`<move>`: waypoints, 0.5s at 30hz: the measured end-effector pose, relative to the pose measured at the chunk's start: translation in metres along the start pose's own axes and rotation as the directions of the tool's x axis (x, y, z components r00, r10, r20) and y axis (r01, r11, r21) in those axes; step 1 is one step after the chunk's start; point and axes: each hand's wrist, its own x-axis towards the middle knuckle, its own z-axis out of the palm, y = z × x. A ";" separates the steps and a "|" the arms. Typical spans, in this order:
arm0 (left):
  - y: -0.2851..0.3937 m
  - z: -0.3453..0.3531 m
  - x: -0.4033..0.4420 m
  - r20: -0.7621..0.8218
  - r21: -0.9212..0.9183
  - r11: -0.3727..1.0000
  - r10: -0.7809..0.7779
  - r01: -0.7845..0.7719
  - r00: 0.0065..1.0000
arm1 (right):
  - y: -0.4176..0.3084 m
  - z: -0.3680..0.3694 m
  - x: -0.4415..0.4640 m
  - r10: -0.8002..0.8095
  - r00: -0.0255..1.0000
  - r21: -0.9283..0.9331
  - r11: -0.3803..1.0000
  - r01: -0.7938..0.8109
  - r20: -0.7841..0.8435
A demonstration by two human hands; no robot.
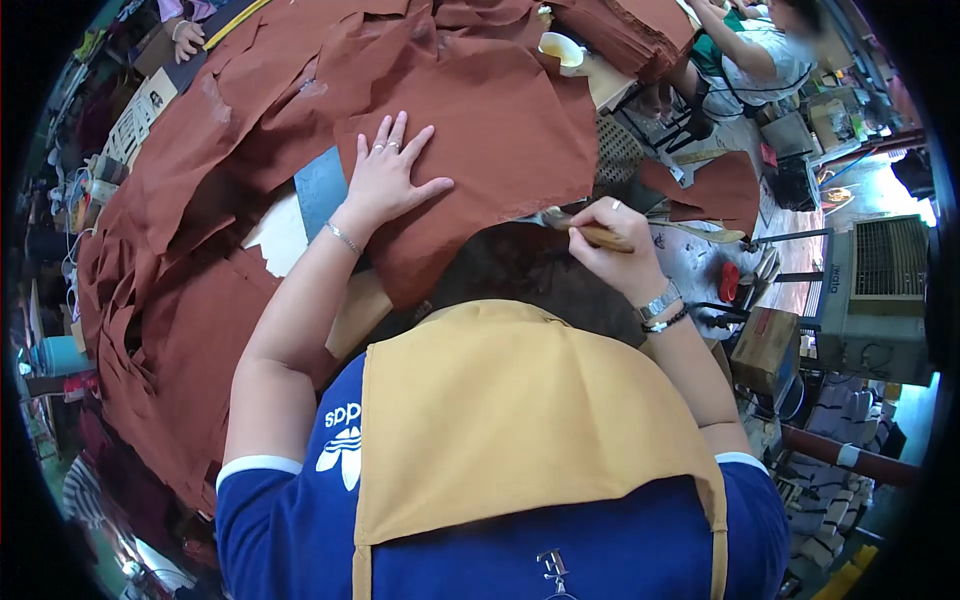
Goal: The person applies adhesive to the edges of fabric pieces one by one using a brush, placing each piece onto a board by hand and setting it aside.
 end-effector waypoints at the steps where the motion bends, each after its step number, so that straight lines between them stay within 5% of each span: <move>1: 0.002 -0.002 -0.001 0.003 0.004 1.000 0.002 -0.002 1.000 | -0.010 0.003 0.008 -0.025 0.999 0.039 0.999 0.026 -0.022; 6: 0.005 -0.011 0.001 0.023 -0.008 1.000 0.006 -0.006 1.000 | -0.022 0.045 0.021 -0.132 0.989 0.193 0.974 0.118 0.063; 9: 0.005 -0.010 0.003 0.032 -0.005 1.000 0.006 -0.006 0.999 | -0.013 0.015 0.014 -0.060 0.988 -0.010 0.998 0.062 0.142; 15: 0.002 -0.008 0.010 0.035 -0.013 0.999 0.032 -0.031 0.999 | -0.036 0.048 0.037 -0.189 0.973 0.210 0.965 0.160 0.130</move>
